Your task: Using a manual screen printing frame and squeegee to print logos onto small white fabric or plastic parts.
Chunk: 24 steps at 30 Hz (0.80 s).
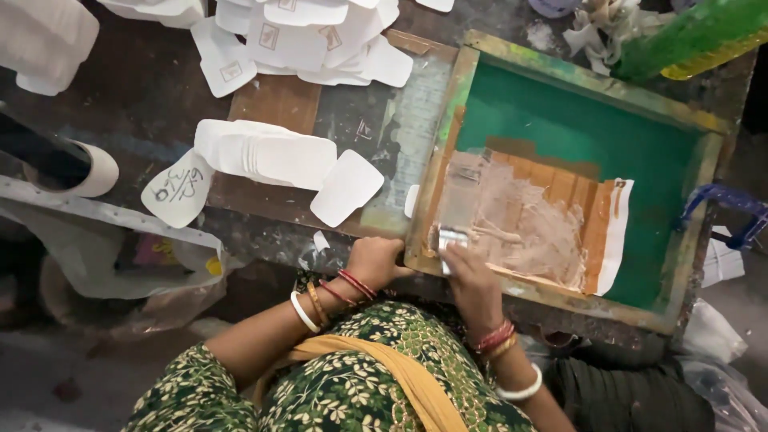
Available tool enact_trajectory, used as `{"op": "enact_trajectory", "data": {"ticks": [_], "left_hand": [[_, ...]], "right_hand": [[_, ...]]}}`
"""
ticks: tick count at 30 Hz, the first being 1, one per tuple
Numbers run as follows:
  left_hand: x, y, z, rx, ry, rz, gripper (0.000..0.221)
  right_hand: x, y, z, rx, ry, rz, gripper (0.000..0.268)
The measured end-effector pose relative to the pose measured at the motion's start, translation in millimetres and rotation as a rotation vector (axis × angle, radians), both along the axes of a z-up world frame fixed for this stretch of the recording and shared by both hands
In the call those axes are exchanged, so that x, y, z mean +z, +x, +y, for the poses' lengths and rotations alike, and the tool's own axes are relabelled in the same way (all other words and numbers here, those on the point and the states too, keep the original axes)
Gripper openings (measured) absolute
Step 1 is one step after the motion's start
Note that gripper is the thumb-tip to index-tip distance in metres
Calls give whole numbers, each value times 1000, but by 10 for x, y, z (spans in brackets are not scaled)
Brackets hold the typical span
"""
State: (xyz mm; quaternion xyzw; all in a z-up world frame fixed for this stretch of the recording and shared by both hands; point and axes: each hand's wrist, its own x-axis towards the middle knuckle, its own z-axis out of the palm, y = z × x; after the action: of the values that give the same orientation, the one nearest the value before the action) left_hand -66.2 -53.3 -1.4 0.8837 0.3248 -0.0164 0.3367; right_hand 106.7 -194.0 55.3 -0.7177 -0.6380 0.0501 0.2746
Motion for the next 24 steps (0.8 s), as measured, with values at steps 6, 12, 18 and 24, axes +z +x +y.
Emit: {"op": "enact_trajectory", "data": {"ticks": [6, 12, 18, 24], "left_hand": [[596, -46, 89, -14, -627, -306, 42], [506, 352, 322, -110, -248, -555, 35], [-402, 867, 764, 45, 592, -355, 36], [-332, 508, 1650, 454, 11, -713, 20]], "right_hand": [[264, -37, -169, -204, 277, 55, 21], [314, 507, -712, -450, 830, -161, 21], [521, 976, -1141, -717, 957, -350, 41], [929, 862, -1138, -691, 718, -486, 49]]}}
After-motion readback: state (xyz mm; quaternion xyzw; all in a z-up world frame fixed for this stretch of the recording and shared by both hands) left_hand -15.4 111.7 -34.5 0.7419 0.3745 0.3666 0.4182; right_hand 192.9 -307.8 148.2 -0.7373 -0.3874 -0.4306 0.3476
